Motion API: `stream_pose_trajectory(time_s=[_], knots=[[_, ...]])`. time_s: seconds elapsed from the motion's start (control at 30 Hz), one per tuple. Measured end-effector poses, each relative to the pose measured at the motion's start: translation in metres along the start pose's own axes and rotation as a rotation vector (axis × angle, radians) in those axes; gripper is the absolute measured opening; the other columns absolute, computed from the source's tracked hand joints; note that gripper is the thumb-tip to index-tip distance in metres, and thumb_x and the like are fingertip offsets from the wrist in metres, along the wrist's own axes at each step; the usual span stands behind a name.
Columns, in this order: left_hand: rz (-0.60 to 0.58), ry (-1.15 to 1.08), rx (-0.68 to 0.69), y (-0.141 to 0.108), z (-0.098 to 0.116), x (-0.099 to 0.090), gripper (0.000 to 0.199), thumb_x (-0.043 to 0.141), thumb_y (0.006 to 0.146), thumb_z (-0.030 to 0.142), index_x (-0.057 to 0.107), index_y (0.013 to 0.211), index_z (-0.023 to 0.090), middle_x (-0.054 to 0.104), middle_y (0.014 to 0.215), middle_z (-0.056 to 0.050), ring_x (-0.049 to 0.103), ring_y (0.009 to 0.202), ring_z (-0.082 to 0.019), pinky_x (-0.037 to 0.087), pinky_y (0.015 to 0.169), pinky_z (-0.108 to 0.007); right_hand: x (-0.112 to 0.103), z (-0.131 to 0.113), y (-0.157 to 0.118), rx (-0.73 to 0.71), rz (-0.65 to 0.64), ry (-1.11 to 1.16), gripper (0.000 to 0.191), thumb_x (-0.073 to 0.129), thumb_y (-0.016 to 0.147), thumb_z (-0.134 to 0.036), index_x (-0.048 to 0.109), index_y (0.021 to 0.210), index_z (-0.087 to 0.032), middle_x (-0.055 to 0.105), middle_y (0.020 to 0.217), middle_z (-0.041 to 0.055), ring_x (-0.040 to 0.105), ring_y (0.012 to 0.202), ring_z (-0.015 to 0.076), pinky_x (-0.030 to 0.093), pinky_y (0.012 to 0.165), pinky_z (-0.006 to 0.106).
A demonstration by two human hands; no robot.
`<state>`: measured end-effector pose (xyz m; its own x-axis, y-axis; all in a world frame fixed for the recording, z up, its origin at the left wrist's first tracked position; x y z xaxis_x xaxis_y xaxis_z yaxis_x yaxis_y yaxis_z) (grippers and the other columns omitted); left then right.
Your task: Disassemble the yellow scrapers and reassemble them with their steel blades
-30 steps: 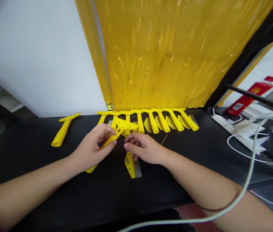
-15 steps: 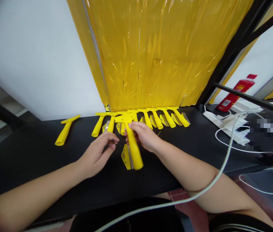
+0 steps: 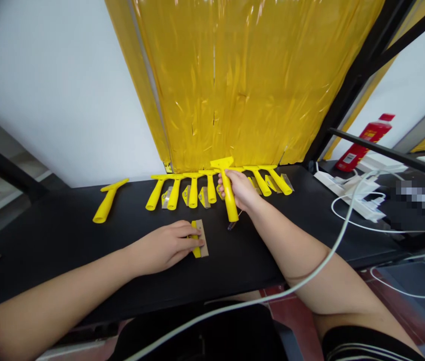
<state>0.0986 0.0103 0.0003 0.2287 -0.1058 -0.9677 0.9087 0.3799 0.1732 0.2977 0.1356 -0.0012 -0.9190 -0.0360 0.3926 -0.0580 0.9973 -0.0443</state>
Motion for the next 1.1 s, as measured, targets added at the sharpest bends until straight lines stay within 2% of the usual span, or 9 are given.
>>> stream_pose_trajectory(time_s=[0.17,0.4,0.53,0.67,0.93,1.1], knots=[[-0.008,-0.042,-0.062,-0.019,-0.009,-0.013,0.035,0.052,0.101,0.014,0.075,0.125,0.025,0.075,0.117,-0.009,0.066,0.112,-0.024,0.056,0.101,-0.040,-0.002,0.000,0.000,0.023,0.002,-0.025,0.014,0.061,0.097,-0.030,0.058,0.088,-0.020,0.062,0.072,0.0011,0.053,0.052,0.0119,0.045,0.045,0.024],[-0.067,0.020,-0.209,-0.071,-0.031,-0.034,0.033,0.051,0.101,0.016,0.077,0.118,0.025,0.075,0.118,-0.008,0.068,0.111,-0.023,0.057,0.099,-0.038,-0.001,0.002,-0.003,0.036,-0.023,-0.035,0.014,0.059,0.096,-0.028,0.062,0.088,-0.018,0.062,0.072,0.0023,0.054,0.054,0.0125,0.045,0.045,0.024],[-0.042,0.030,-0.292,-0.098,-0.054,-0.045,0.032,0.051,0.102,0.021,0.078,0.118,0.028,0.076,0.118,-0.007,0.069,0.111,-0.022,0.057,0.100,-0.036,0.000,0.002,-0.003,0.044,-0.032,-0.040,0.013,0.060,0.095,-0.029,0.063,0.088,-0.018,0.062,0.071,0.0026,0.054,0.054,0.0127,0.045,0.046,0.024],[-0.047,0.024,-0.369,-0.117,-0.088,-0.053,0.031,0.053,0.099,0.026,0.080,0.113,0.027,0.077,0.117,-0.008,0.069,0.111,-0.024,0.057,0.101,-0.042,0.000,0.003,-0.003,0.053,-0.035,-0.037,0.014,0.062,0.094,-0.030,0.060,0.087,-0.019,0.062,0.072,0.0024,0.053,0.055,0.0127,0.044,0.046,0.024],[-0.122,0.042,-0.399,-0.119,-0.165,-0.059,0.030,0.059,0.092,0.032,0.081,0.110,0.025,0.077,0.122,-0.008,0.069,0.117,-0.026,0.053,0.108,-0.047,-0.001,0.005,-0.003,0.068,-0.041,-0.045,0.013,0.061,0.095,-0.030,0.060,0.089,-0.018,0.061,0.073,0.0024,0.053,0.055,0.0126,0.044,0.047,0.025],[-0.088,0.014,-0.395,-0.110,-0.194,-0.062,0.030,0.061,0.090,0.033,0.080,0.111,0.024,0.077,0.125,-0.008,0.068,0.120,-0.025,0.051,0.109,-0.046,0.000,0.005,-0.004,0.074,-0.043,-0.052,0.013,0.058,0.096,-0.027,0.063,0.090,-0.016,0.062,0.073,0.0031,0.053,0.055,0.0125,0.043,0.046,0.024]])
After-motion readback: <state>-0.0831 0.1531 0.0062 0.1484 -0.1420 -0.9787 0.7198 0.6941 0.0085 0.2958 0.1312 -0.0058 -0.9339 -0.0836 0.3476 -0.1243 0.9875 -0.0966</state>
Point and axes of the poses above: each hand's wrist, its own y-axis towards the middle knuckle, its own x-axis out of the palm, z = x × y, the point moved 6 cm from there along y, towards the middle knuckle
